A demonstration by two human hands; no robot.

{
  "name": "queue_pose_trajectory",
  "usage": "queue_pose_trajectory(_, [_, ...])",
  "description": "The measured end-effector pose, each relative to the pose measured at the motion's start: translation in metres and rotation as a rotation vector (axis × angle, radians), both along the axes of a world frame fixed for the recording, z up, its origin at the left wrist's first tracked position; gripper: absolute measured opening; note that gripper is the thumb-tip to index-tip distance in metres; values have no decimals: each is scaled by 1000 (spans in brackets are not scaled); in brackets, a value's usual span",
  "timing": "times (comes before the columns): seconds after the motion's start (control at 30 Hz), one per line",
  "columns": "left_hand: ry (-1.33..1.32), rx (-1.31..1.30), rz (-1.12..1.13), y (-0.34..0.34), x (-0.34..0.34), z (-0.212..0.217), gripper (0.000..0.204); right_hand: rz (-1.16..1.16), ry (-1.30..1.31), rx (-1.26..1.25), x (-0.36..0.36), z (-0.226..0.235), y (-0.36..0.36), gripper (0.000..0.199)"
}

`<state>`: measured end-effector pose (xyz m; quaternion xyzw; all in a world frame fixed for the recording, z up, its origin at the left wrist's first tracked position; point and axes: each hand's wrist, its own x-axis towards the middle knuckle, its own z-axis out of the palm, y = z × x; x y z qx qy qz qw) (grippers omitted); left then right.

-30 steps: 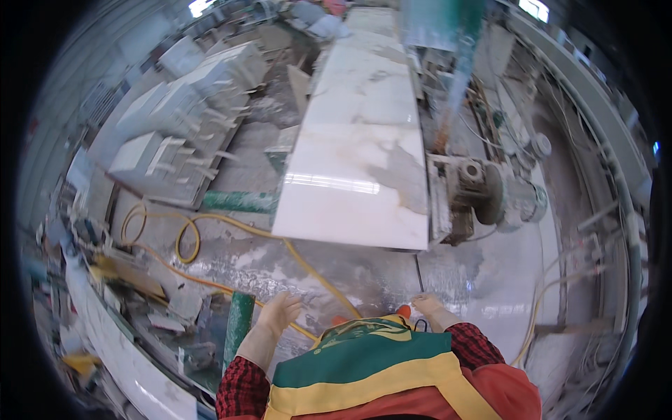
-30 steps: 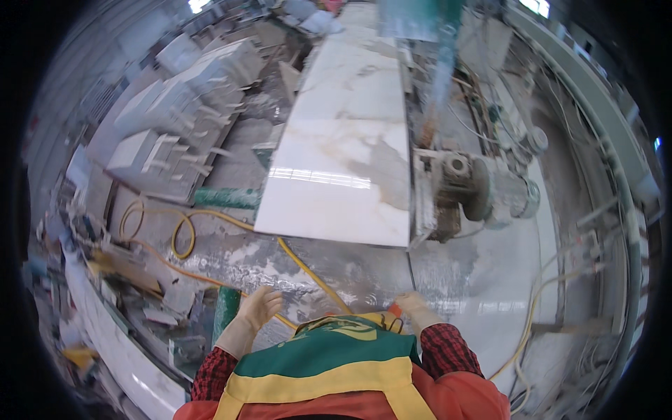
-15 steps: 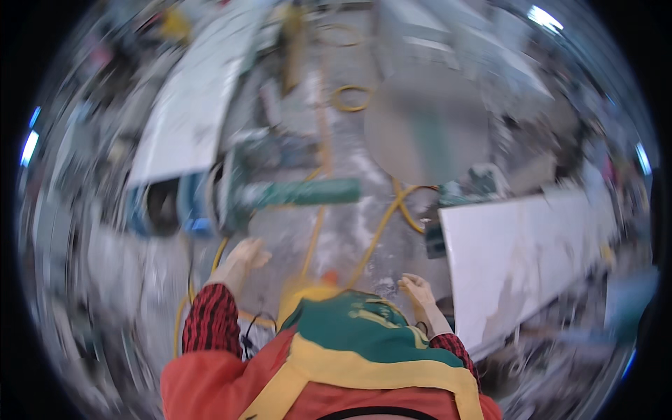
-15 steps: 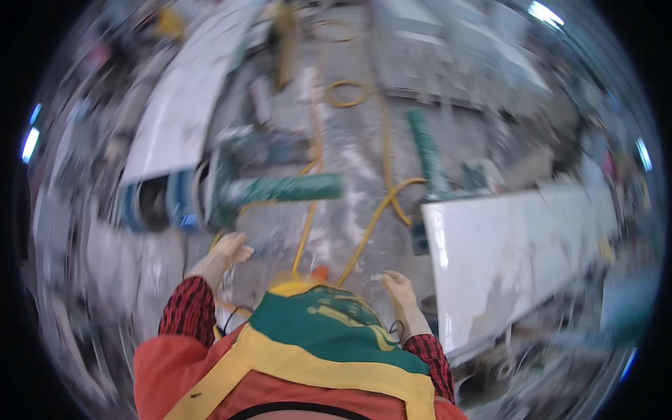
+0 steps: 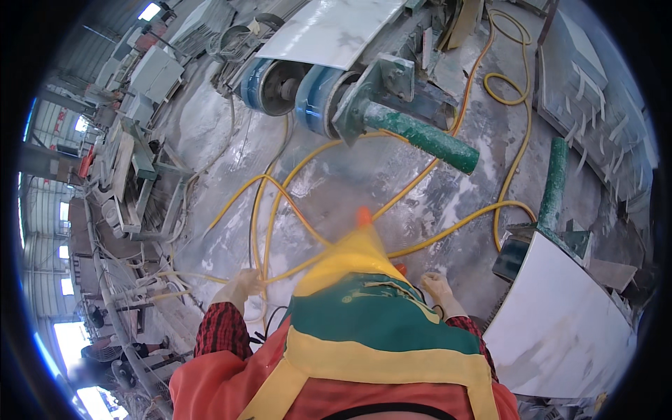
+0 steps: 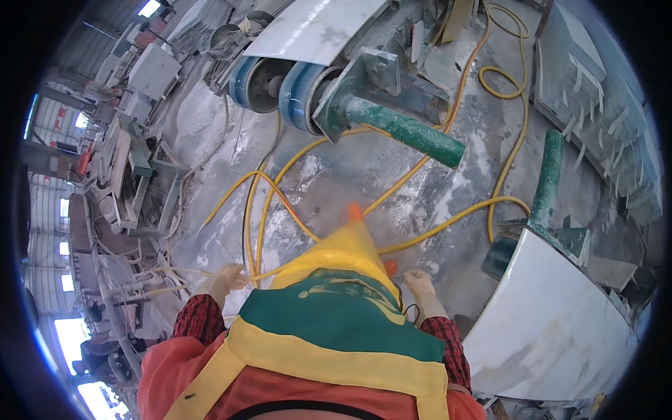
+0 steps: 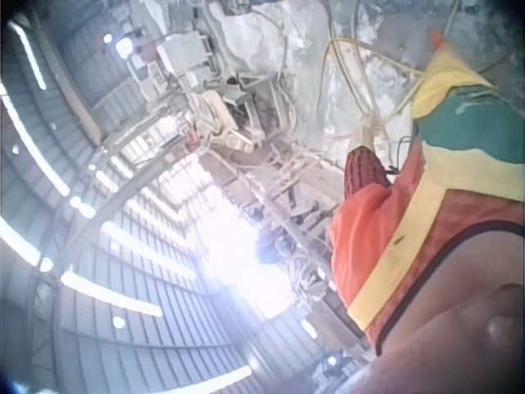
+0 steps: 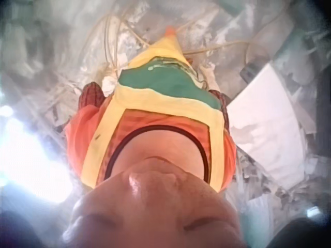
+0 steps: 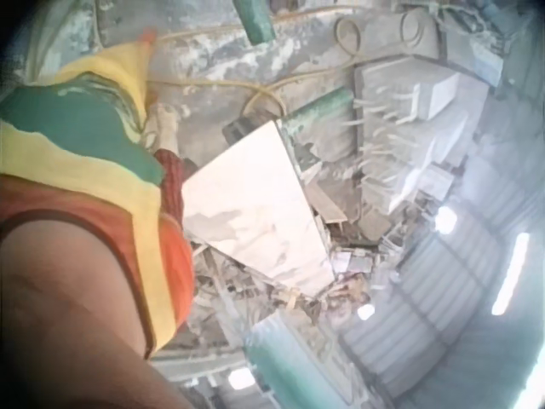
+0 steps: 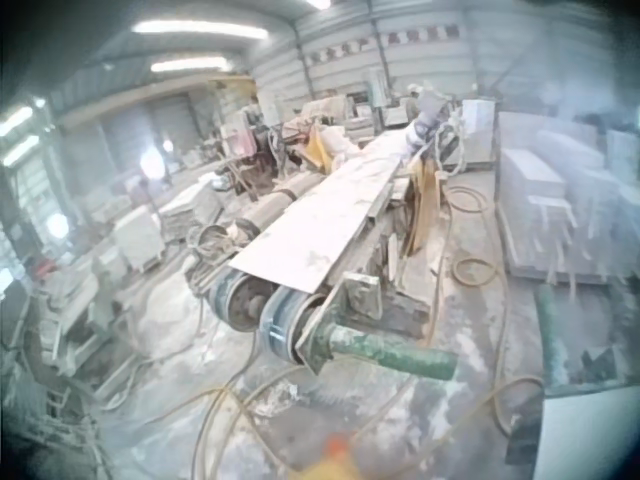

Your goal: The person repeatedly picks up large white slabs from a conveyor, turns them over, and places them back. The action is repeated continuously throughout the clip.

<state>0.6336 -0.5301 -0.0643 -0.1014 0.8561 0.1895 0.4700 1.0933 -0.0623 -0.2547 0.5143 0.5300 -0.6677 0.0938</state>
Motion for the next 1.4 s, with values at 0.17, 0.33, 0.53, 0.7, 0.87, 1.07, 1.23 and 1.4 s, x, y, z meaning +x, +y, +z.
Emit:
queue_pose_trajectory(0.17, [61,31,244,-9,7,30,48,-111,163,-62,-16,-5,-8,43])
queue_pose_trajectory(0.33, [96,152,85,50,-60,13,54,-130,-92,62,11,-16,-3,44])
queue_pose_trajectory(0.53, [46,292,67,110,-158,-19,52,-76,-212,2,13,-25,-5,40])
queue_pose_trajectory(0.7, [15,314,44,139,-239,-56,50,-380,-203,209,-135,35,-17,31])
queue_pose_trajectory(0.87, [46,342,-121,111,-359,-81,47,-90,164,657,-327,88,30,36])
queue_pose_trajectory(1.07, [413,270,-414,193,-438,47,50,3,318,884,-531,269,84,37])
queue_pose_trajectory(1.23, [653,653,-382,257,-444,39,43,231,451,1770,-613,268,146,52])
queue_pose_trajectory(1.4, [927,818,-490,298,-456,35,41,248,333,1759,-667,266,178,59])
